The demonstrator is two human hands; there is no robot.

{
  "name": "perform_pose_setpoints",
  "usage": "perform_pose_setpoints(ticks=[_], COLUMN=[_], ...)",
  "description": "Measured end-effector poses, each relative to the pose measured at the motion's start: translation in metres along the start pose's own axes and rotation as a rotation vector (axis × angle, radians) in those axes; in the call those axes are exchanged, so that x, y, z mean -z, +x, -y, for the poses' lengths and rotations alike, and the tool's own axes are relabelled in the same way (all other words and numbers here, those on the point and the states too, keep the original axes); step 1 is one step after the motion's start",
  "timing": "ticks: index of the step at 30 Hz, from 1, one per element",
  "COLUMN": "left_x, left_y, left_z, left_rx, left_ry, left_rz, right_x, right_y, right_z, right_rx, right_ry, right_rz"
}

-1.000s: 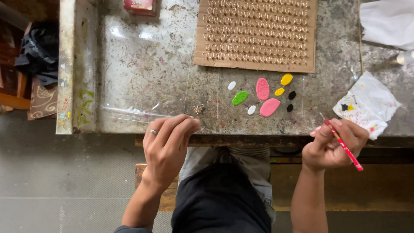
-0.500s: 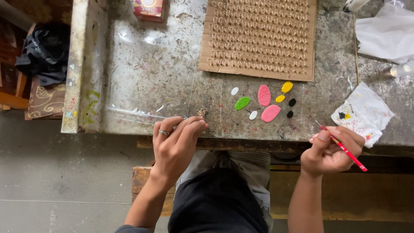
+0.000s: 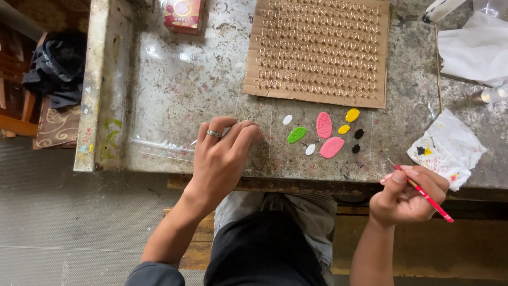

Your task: The person pours white paint onto a palette, then uses a small brush to apply white paint to tiny metal jewelry pieces. They handle each piece individually, painting details and placing them back on the work surface.

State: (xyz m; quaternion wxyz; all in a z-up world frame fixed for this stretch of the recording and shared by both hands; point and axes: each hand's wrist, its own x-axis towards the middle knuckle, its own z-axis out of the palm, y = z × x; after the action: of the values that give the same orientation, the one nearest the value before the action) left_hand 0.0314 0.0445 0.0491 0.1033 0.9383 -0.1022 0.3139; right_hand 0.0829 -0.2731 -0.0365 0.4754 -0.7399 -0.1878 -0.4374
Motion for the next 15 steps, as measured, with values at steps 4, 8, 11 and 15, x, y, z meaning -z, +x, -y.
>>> perform_pose_setpoints(ticks=[4,8,11,15], left_x=[0.010,0.002,0.029,0.019], left_y=[0.000,-0.027,-0.016,-0.051], left_z=[-0.005,-0.007,-0.026,-0.040], left_rx=[0.016,0.091,0.114,0.200], left_ry=[-0.152,-0.396,-0.562,-0.838], left_rz=[-0.064,-0.081,-0.120,0.027], right_x=[-0.002,-0.004,0.000,-0.027], right_y=[0.002,0.005,0.009,0.032], right_z=[-0.001,0.011,0.013,0.058], right_rx=[0.003,-0.090,-0.093,-0.200], right_ry=[-0.001,0.071,0.198,0.248], right_rz=[-0.031,-0.061,0.029,0.216])
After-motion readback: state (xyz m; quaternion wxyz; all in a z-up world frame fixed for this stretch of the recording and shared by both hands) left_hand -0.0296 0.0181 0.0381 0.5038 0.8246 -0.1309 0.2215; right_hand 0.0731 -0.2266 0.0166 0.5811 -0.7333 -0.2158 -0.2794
